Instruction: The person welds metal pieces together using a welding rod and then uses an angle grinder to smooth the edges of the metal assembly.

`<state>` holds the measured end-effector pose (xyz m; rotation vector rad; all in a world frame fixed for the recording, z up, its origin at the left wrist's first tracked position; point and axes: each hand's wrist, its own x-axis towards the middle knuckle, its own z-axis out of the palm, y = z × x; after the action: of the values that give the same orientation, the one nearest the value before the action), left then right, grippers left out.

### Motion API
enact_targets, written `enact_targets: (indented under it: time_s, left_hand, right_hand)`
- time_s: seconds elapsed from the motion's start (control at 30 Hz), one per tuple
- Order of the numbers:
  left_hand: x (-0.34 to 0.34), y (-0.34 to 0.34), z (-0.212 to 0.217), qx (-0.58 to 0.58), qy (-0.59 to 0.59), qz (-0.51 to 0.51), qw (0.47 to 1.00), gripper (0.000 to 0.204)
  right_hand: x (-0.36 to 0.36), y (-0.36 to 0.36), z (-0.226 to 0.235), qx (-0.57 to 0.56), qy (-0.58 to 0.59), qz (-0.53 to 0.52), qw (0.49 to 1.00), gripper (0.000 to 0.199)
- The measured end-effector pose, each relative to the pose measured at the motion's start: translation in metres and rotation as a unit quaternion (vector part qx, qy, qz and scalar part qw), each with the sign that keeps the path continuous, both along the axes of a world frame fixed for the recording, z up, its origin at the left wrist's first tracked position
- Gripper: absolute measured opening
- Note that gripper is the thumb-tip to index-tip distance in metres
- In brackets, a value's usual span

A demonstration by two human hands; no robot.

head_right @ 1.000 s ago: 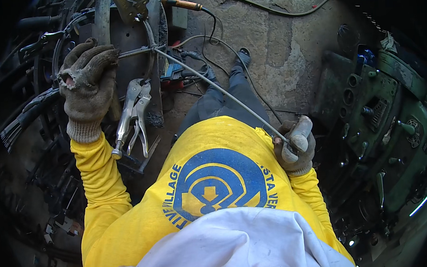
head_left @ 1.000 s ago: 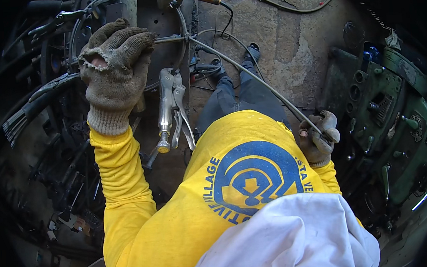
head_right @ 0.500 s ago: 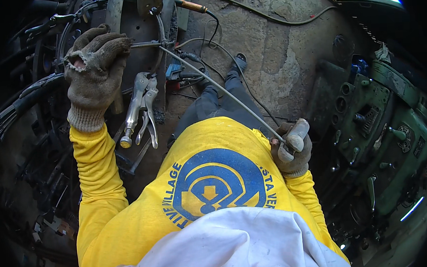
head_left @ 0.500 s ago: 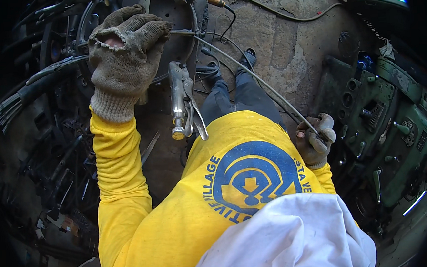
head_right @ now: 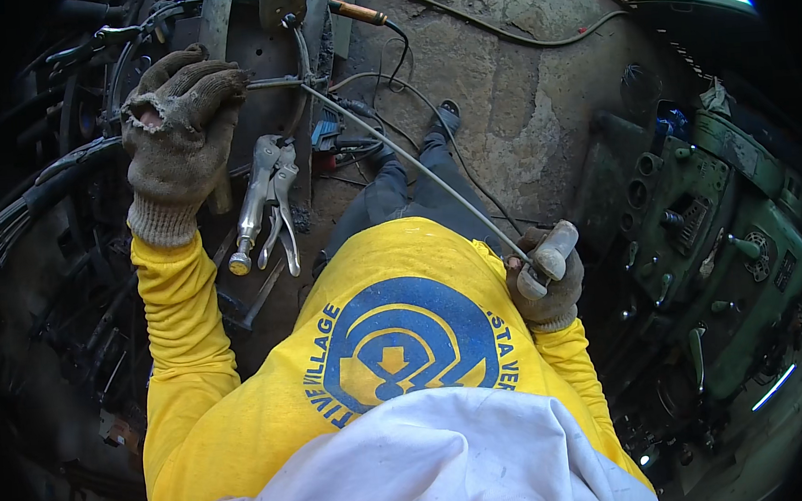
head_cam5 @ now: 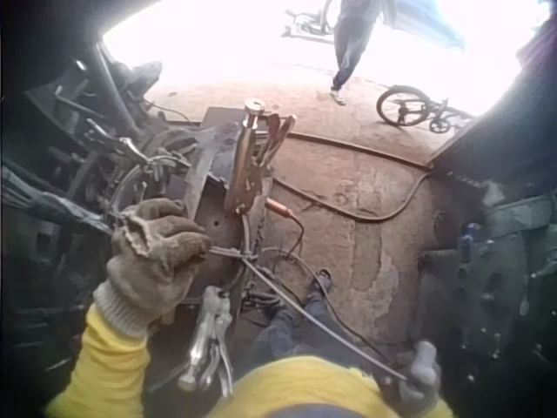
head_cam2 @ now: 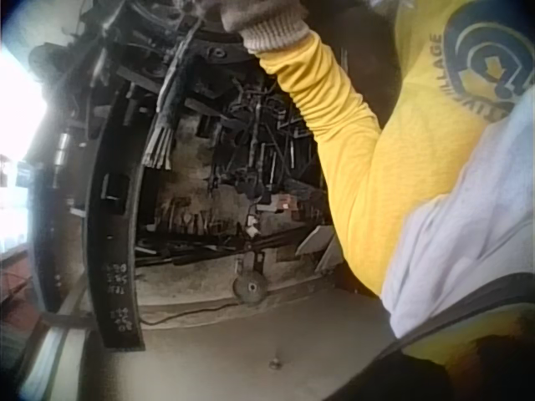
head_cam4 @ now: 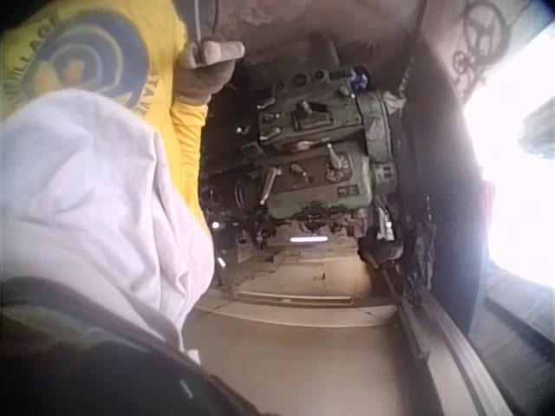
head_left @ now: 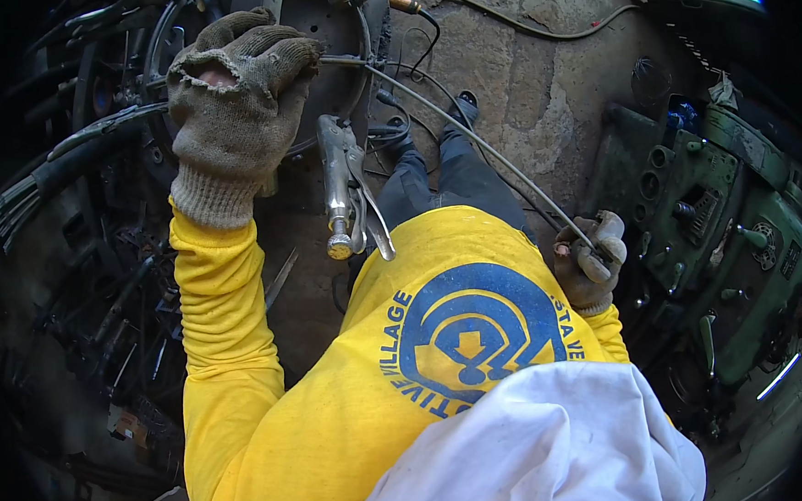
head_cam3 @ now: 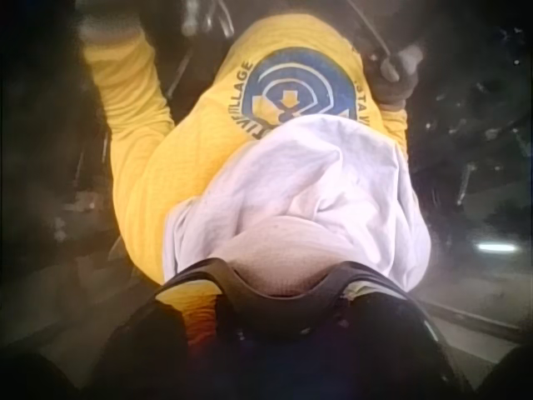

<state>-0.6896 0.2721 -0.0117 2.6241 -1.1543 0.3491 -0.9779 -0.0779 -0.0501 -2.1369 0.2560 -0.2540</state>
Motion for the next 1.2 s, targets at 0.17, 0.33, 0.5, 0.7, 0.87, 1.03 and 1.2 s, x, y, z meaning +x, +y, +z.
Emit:
enact_targets:
  time_s: [0.17, 0.33, 0.5, 0.7, 0.87, 1.03, 1.2]
  left_hand:
    - [-0.001, -0.001, 0.001, 0.002, -0.003, 0.003, 1.000, 0.028]
    - [0.000, -0.002, 0.003, -0.004, -0.004, -0.003, 1.000, 0.026]
    - [0.000, -0.004, 0.004, -0.013, -0.005, 0.001, 1.000, 0.026]
    - [0.001, -0.006, 0.008, -0.010, -0.006, 0.004, 1.000, 0.025]
    - [0.001, -0.009, 0.007, -0.026, -0.004, 0.008, 1.000, 0.024]
    - [-0.003, -0.010, 0.012, -0.033, 0.017, 0.027, 0.999, 0.028]
    - [-0.007, -0.011, 0.016, -0.033, 0.008, 0.037, 0.999, 0.027]
  right_hand:
    - [0.000, 0.002, 0.006, 0.009, 0.027, -0.005, 1.000, 0.018]
    - [-0.010, -0.002, 0.020, 0.343, 0.077, -0.071, 0.934, 0.018]
    - [0.004, 0.007, 0.035, 0.140, 0.084, -0.023, 0.986, 0.017]
    - [0.010, 0.012, 0.043, 0.042, 0.064, -0.010, 0.997, 0.019]
    - [0.016, 0.013, 0.051, 0.031, 0.042, -0.018, 0.998, 0.025]
    - [0.002, -0.011, 0.018, -0.069, -0.054, -0.063, 0.994, 0.017]
    - [-0.003, -0.023, 0.007, 0.080, 0.044, -0.068, 0.993, 0.031]
